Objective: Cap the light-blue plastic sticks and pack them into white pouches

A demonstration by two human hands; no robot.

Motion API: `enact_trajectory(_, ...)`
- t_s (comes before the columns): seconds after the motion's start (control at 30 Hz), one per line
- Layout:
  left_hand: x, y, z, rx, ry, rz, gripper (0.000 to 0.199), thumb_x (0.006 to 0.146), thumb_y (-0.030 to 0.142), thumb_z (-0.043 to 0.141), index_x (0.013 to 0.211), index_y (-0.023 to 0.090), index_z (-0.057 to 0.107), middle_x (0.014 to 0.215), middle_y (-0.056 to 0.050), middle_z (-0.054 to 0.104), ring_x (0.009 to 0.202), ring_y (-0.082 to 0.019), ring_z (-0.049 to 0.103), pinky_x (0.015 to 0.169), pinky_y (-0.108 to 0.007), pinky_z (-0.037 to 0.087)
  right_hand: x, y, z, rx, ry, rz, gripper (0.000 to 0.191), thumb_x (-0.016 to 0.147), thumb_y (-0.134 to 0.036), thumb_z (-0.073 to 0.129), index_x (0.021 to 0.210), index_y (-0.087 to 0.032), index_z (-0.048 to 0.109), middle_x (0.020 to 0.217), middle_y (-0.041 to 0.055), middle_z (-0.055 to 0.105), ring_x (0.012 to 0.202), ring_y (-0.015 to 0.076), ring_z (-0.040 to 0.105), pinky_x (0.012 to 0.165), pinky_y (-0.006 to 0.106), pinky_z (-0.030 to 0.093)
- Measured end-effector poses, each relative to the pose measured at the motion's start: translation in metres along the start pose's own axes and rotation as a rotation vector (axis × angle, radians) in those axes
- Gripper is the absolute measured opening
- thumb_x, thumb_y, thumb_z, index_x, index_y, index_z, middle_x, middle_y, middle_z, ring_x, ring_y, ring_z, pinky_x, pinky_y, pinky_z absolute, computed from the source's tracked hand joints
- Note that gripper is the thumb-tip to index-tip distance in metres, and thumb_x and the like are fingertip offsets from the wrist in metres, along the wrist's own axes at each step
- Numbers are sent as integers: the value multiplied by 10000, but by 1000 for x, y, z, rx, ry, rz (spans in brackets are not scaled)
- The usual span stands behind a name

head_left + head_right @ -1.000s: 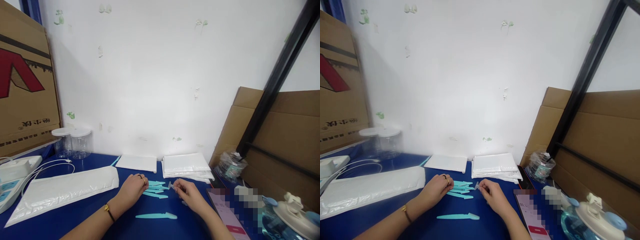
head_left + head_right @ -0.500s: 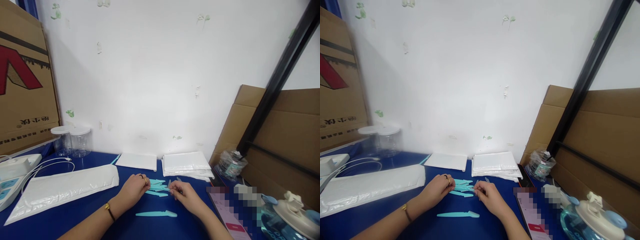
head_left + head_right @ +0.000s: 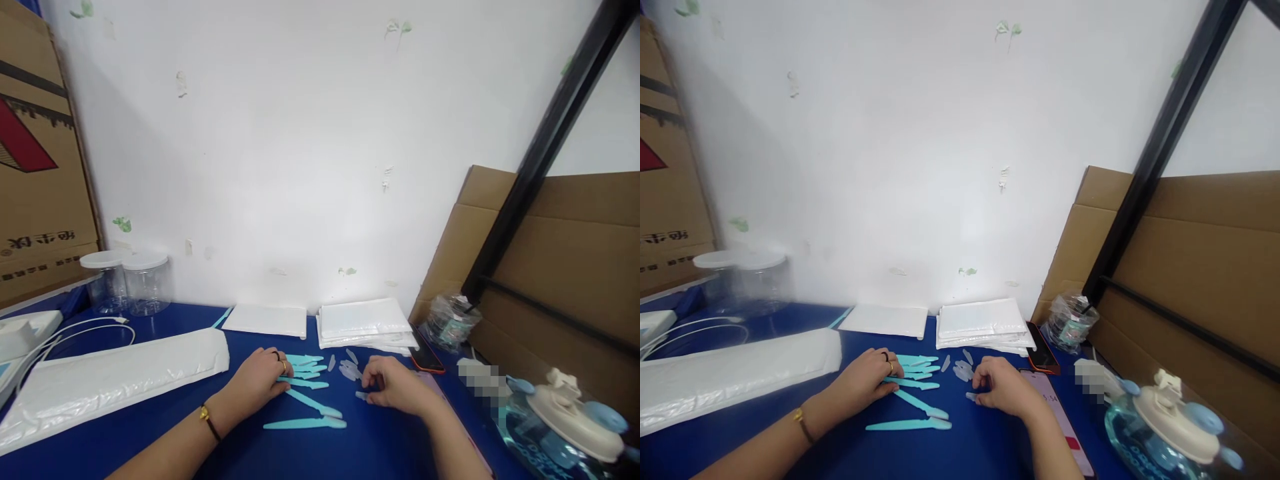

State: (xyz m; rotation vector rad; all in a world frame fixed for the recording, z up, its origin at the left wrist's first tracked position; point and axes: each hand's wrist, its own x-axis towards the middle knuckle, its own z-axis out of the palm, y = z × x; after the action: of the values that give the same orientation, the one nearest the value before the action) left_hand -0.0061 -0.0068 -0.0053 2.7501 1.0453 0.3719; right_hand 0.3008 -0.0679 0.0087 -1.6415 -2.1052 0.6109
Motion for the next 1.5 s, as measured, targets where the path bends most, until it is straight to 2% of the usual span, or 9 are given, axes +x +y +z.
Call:
enact_trajectory(0.13, 2, 1, 0, -1, -37, 24, 208, 888, 298, 468, 838, 225, 656, 865, -23, 671, 863, -187, 584, 750, -294, 351, 3, 4, 15, 88, -77, 26, 114, 597, -84, 666, 663, -176, 656, 697, -4, 618, 566, 112, 516, 499, 194, 364)
enact_trajectory(0.3, 0, 2, -2, -9, -31, 52, 253, 905, 263, 420, 797, 216, 644, 813, -15, 670, 788, -171, 590, 712, -272, 354, 11, 4, 32, 214, -63, -31, 81, 656, -107, 638, 691, -180, 640, 633, -15, 610, 566, 121, 531, 496, 191, 374)
enact_trajectory(0.47, -1, 1, 0, -41, -31, 65, 246, 897, 255, 424, 783, 222, 639, 779, -7, 650, 753, -155, 580, 687, -242, 361, 16, -7, 37, 147, 15, -112, 112, 706, -90, 572, 704, -183, 634, 660, -26, 600, 591, 116, 536, 524, 202, 393)
enact_trajectory(0.7, -1, 6, 0, -32, -42, 40, 229, 870, 217, 436, 767, 220, 641, 765, -8, 640, 735, -157, 575, 643, -240, 351, 17, -17, 43, 136, 9, -143, 146, 711, -65, 559, 726, -190, 634, 689, -26, 594, 615, 112, 539, 550, 206, 414)
enact_trajectory(0.97, -1, 13, 4, -105, -60, 75, 194, 852, 188, 464, 784, 212, 644, 796, 3, 657, 751, -144, 575, 636, -223, 353, 17, -33, 51, 131, -21, -168, 119, 724, -81, 582, 745, -186, 634, 738, -16, 590, 633, 101, 545, 557, 186, 411)
enact_trajectory(1.1, -1, 15, 3, -129, -90, 66, 172, 847, 201, 491, 794, 222, 653, 817, 14, 667, 775, -139, 586, 658, -213, 378, 15, -28, 45, 136, -54, -156, 107, 737, -111, 588, 762, -190, 656, 723, -13, 615, 629, 109, 561, 565, 191, 414)
enact_trajectory(1.23, 1, 5, -1, 8, -20, -13, 146, 851, 254, 525, 901, 233, 661, 924, -15, 659, 869, -176, 586, 751, -258, 394, 15, -7, 25, 36, 139, -86, 125, 767, -124, 543, 746, -178, 653, 737, 10, 630, 653, 135, 560, 596, 220, 409)
enact_trajectory(1.3, 3, -1, -3, 90, 0, -28, 154, 852, 248, 534, 940, 244, 661, 976, -25, 651, 910, -191, 577, 772, -278, 387, 15, 3, 17, -36, 191, -61, 143, 762, -107, 524, 715, -173, 641, 729, 13, 615, 655, 141, 556, 602, 226, 400)
enact_trajectory(1.5, 4, -5, -5, 199, -19, -2, 134, 878, 240, 505, 895, 234, 638, 947, -20, 643, 872, -179, 579, 731, -279, 365, 18, 6, 25, -145, 143, -54, 81, 700, -147, 636, 763, -196, 649, 795, 6, 583, 696, 147, 555, 611, 220, 386)
